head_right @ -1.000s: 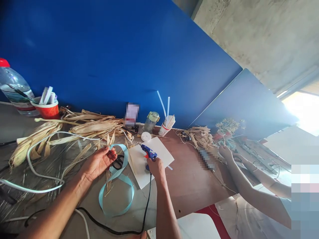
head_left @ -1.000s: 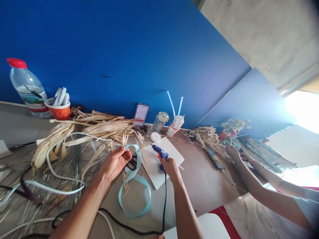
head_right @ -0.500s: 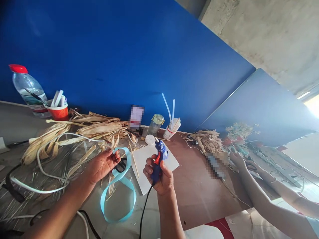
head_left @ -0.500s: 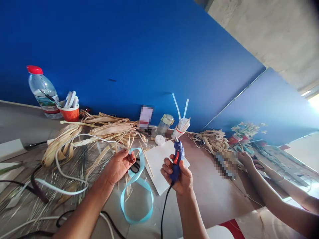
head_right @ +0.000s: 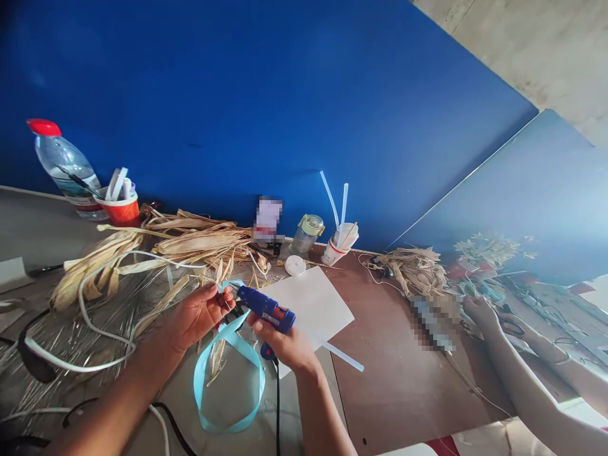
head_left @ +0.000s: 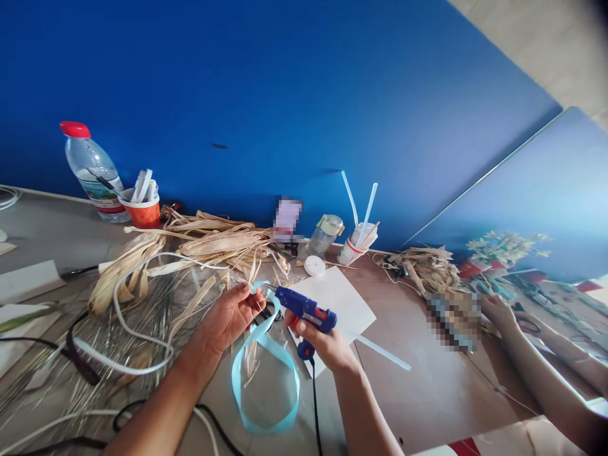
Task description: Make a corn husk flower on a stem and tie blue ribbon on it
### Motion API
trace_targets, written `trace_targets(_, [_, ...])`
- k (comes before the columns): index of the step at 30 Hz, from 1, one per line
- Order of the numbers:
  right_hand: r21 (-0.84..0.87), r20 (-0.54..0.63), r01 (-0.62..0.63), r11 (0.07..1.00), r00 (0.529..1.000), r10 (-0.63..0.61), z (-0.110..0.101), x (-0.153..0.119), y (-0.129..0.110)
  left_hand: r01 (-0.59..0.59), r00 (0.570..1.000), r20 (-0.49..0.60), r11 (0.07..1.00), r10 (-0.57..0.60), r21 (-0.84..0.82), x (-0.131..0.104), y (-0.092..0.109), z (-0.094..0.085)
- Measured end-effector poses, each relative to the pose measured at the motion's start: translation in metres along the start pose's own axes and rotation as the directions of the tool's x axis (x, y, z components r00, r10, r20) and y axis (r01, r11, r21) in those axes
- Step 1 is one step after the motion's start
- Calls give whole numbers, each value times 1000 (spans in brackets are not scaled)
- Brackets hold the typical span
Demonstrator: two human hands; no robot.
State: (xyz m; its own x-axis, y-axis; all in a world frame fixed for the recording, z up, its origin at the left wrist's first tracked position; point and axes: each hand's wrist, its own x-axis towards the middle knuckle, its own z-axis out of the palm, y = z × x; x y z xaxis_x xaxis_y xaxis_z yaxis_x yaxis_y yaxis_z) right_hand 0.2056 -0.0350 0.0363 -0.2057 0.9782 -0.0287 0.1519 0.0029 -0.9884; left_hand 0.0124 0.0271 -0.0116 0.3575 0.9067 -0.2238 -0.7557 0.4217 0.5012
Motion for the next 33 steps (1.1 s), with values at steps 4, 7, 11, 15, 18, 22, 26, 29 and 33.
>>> trace_targets(4, [-86, -2, 0, 996, 1000, 0, 5, 2, 0, -25, 1000, -9, 999, 26, 27, -3, 1, 3])
trace_targets(7, [-108, -10, -6, 994, 1000, 5, 6, 4, 1, -20, 999, -35, 999, 22, 42, -9, 4, 9])
trace_targets(11, [-118, -14, -24, 993, 1000, 22, 5, 6, 2, -4, 999, -35, 998, 6, 63, -16, 7, 17])
trace_targets(15, [-123, -5, 1, 992, 1000, -1, 5, 7, 5, -2, 1000, -20, 998, 3, 59, -15, 6, 14])
trace_targets(18, [-128, -1, -7, 992, 1000, 7, 6, 7, 7, -3, 1000, -8, 998, 4, 59, -14, 5, 11])
trace_targets(22, [-114, 16, -26, 993, 999, 28, 6, 7, 8, -13, 999, -34, 998, 15, 69, -14, 5, 12])
trace_targets(26, [-89, 29, -33, 996, 999, 36, 7, 6, 6, -2, 999, -47, 997, 6, 78, -15, 7, 15])
trace_targets(29, [-65, 25, 3, 998, 1000, -1, 8, 7, 4, -6, 999, -31, 998, 8, 70, -16, 7, 16])
trace_targets(33, [-40, 15, 16, 999, 1000, -16, 8, 9, 5, 7, 1000, 3, 999, -7, 44, -16, 5, 14])
